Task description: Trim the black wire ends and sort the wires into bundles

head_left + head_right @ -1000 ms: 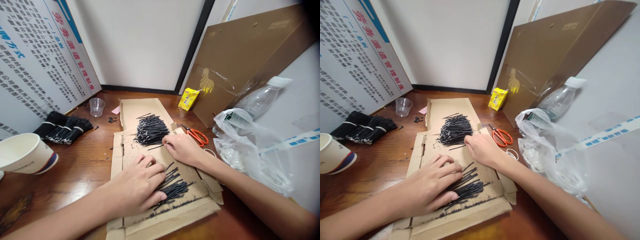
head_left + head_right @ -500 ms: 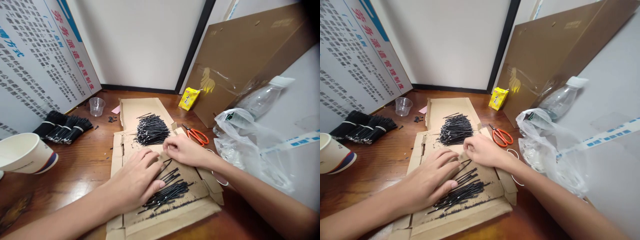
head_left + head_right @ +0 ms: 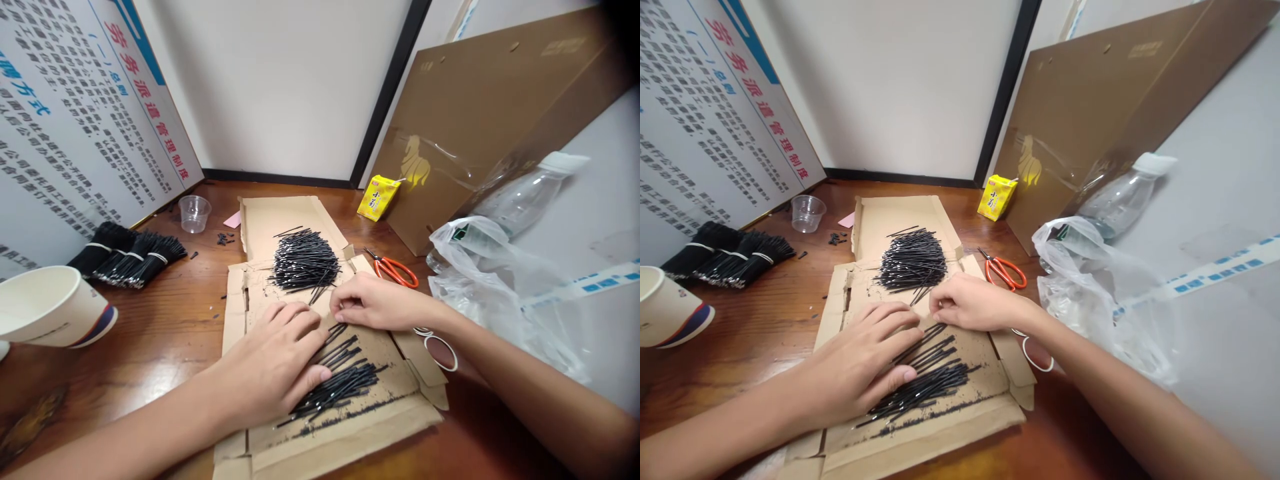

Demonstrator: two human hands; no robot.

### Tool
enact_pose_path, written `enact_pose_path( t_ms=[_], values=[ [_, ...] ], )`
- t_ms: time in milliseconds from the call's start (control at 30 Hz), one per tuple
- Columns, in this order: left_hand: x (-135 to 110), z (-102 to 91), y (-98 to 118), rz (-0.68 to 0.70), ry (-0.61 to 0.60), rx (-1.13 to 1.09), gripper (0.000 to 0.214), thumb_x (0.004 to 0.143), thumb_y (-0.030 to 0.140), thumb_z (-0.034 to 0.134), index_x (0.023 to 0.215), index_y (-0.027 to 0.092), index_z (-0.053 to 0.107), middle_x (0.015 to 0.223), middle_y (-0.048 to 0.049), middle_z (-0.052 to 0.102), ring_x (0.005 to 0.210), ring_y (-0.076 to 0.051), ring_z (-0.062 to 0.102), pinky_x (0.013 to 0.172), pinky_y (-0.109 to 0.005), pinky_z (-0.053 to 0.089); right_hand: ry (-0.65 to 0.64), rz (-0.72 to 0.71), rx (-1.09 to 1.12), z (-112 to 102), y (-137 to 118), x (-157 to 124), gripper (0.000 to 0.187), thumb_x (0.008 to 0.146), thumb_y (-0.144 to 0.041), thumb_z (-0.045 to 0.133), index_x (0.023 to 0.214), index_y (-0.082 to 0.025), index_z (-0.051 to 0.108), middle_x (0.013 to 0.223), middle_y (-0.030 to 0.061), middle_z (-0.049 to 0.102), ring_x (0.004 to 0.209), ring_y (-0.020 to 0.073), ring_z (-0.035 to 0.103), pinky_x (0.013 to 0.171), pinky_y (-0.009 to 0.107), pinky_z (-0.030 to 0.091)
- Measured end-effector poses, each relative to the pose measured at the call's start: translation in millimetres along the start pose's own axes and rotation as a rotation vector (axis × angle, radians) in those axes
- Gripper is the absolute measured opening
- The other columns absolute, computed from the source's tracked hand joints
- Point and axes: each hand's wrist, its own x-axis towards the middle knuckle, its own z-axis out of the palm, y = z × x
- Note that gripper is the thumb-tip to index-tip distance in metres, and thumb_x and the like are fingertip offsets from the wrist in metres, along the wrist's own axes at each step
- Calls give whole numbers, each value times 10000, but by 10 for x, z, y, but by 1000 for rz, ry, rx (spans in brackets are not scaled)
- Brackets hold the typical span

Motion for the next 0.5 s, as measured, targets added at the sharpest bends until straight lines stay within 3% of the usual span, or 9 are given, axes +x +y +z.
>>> enact_pose_path(
  t_ms=[100,167,300,500],
  values=[
    [5,-5,9,17,-7,-14,239,985,313,496,1123,152,607,1141,-120,605,1124,-289,497,992,-475,395,213,27,-81,37,31,29,134,865,-135,556,828,-185,675,737,-8,671,674,123,561,658,248,374],
    [10,-9,12,22,-4,-24,215,986,303,494,1092,160,617,1114,-109,616,1100,-278,504,984,-460,395,279,43,-187,65,64,48,120,874,-162,571,860,-195,685,763,-1,696,707,140,587,676,261,371],
    [16,-5,5,37,-24,-30,192,984,301,497,1049,171,623,1077,-94,635,1071,-271,508,974,-452,383,231,54,-324,87,103,60,136,895,-188,556,920,-219,685,855,16,728,777,172,621,675,275,357],
    [-5,6,-4,72,-37,-13,207,983,285,494,1097,167,620,1110,-98,630,1093,-279,502,988,-470,380,156,88,-357,110,20,33,143,910,-194,524,838,-202,648,775,23,701,702,165,592,627,273,324]
  ],
)
